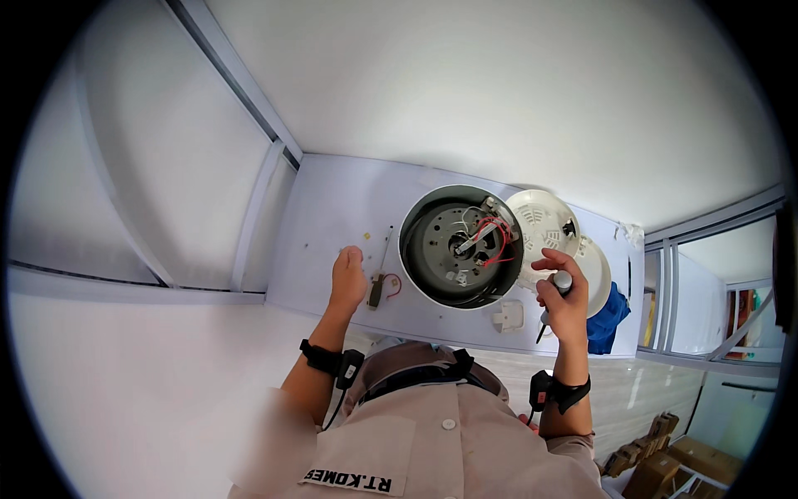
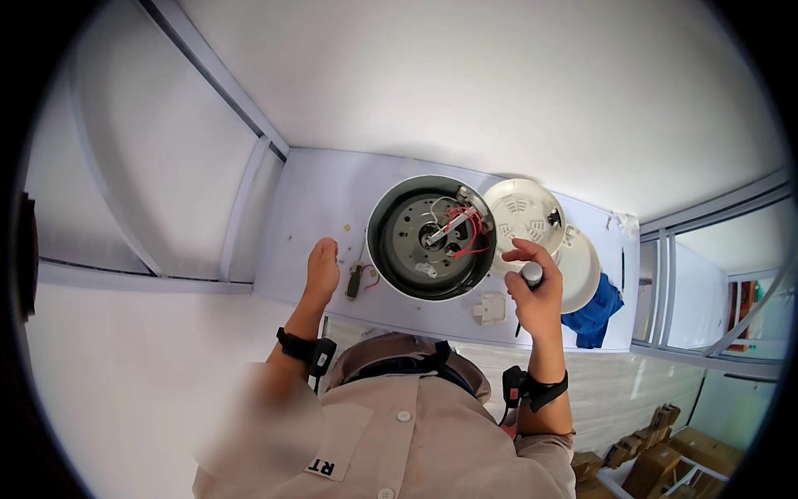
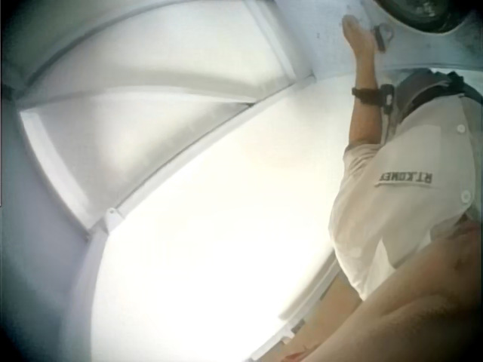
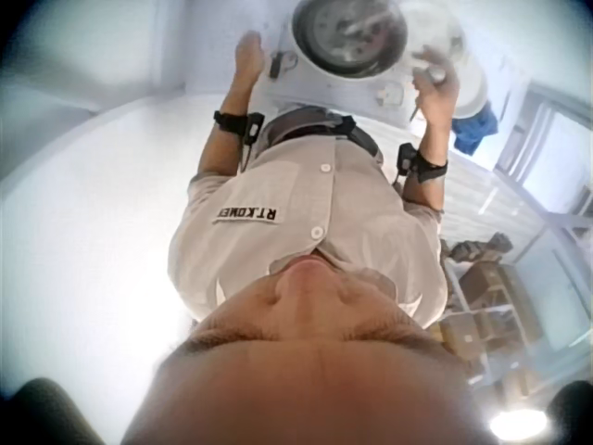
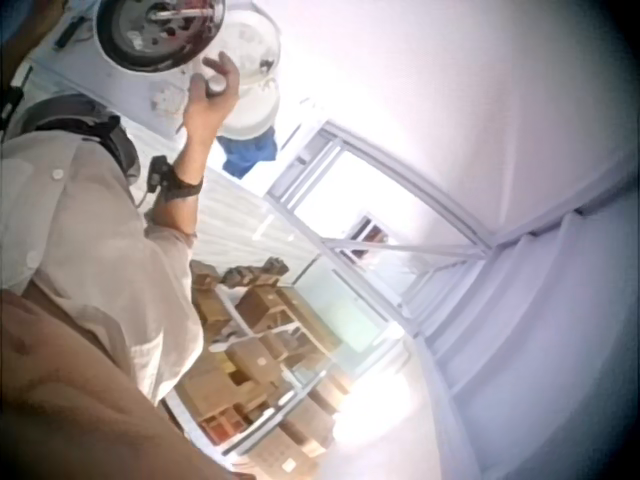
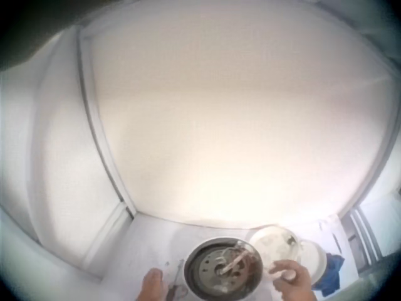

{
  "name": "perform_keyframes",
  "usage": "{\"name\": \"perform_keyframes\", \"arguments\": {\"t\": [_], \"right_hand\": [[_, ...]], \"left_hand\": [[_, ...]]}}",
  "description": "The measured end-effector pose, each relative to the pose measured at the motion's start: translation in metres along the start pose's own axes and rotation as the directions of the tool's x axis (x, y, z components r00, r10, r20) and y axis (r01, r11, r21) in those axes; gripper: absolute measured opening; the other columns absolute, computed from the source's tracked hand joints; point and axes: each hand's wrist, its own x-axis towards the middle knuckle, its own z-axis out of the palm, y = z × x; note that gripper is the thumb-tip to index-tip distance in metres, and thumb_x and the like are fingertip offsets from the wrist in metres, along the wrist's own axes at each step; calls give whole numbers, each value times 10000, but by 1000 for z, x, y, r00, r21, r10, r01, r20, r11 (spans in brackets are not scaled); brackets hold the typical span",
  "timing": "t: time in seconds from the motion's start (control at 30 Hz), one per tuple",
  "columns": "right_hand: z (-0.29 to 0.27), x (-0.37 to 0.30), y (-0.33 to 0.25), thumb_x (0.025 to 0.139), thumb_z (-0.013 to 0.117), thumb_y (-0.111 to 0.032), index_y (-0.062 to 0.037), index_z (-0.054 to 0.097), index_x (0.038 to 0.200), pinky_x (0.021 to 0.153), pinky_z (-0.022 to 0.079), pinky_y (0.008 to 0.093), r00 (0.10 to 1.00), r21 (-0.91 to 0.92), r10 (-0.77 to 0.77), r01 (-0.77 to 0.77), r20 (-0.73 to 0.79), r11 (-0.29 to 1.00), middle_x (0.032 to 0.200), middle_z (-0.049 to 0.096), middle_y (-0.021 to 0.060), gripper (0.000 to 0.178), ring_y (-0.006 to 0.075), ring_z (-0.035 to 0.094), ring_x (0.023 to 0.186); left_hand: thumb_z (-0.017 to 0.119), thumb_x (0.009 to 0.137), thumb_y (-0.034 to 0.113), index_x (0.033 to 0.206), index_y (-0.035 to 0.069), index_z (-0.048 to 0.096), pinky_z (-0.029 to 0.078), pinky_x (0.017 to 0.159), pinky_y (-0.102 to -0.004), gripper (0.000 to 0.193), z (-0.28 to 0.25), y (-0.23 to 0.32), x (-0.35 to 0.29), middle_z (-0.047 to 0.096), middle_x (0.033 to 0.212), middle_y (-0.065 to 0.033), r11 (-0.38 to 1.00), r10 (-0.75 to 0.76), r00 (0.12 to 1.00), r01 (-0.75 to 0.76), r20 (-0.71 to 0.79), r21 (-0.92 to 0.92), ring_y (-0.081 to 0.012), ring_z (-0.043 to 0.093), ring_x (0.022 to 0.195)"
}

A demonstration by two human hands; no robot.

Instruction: The person disassembles a white cylindrical appliance, removes screws, and manipulates internal components and wiring. They repeatedly open and close the unit, adjust parts inside, and reassemble it using a screwdriver.

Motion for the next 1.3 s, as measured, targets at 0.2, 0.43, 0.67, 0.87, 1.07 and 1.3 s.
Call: {"name": "perform_keyframes", "arguments": {"t": [0.2,0.43,0.67,0.87,1.07,1.3], "right_hand": [[16,-6,-18,859,646,36,-29,683,1281,847,515,292,988,-46,-89,95,127,994,1026,747,71,428,120,636,918],[33,-11,-14,859,655,44,-24,682,1266,849,523,287,979,-54,-114,125,170,991,990,742,72,414,134,662,943],[36,-15,-10,856,655,48,-26,692,1240,831,527,287,984,-78,-77,91,160,993,977,741,66,392,137,666,917],[43,-18,-12,859,663,41,-28,694,1226,829,525,286,976,-94,-95,114,194,989,975,740,58,375,129,660,905],[56,-21,-8,850,651,30,-20,701,1207,794,505,269,976,-74,-100,116,195,990,948,741,56,363,103,616,870],[63,-22,-5,859,668,50,-21,687,1219,830,529,291,971,-119,-96,124,221,985,949,738,65,368,134,665,892]], "left_hand": [[546,1084,290,1043,-9,687,542,811,-395,333,-8,3,-10,736,932,-153,975,34,993,-57,112,214,-269,699,874],[699,981,130,1141,-11,718,575,816,-342,215,-29,13,-14,785,1002,-143,989,-19,998,10,61,146,-217,740,877],[683,1012,96,1143,-22,715,588,812,-313,179,-44,-3,-23,801,1053,-120,987,-56,997,63,46,-150,-162,731,856],[693,1034,110,1088,-43,734,581,789,-279,168,-43,13,-45,792,1003,-132,829,-212,958,281,193,-483,-146,713,860],[727,1000,87,1065,-25,757,575,774,-294,134,-60,8,-49,787,950,-100,974,135,978,-160,158,159,-159,704,800],[732,967,70,1145,0,746,592,832,-314,191,-65,-28,-33,802,1033,-131,998,25,997,-21,-73,59,-212,767,910]]}}
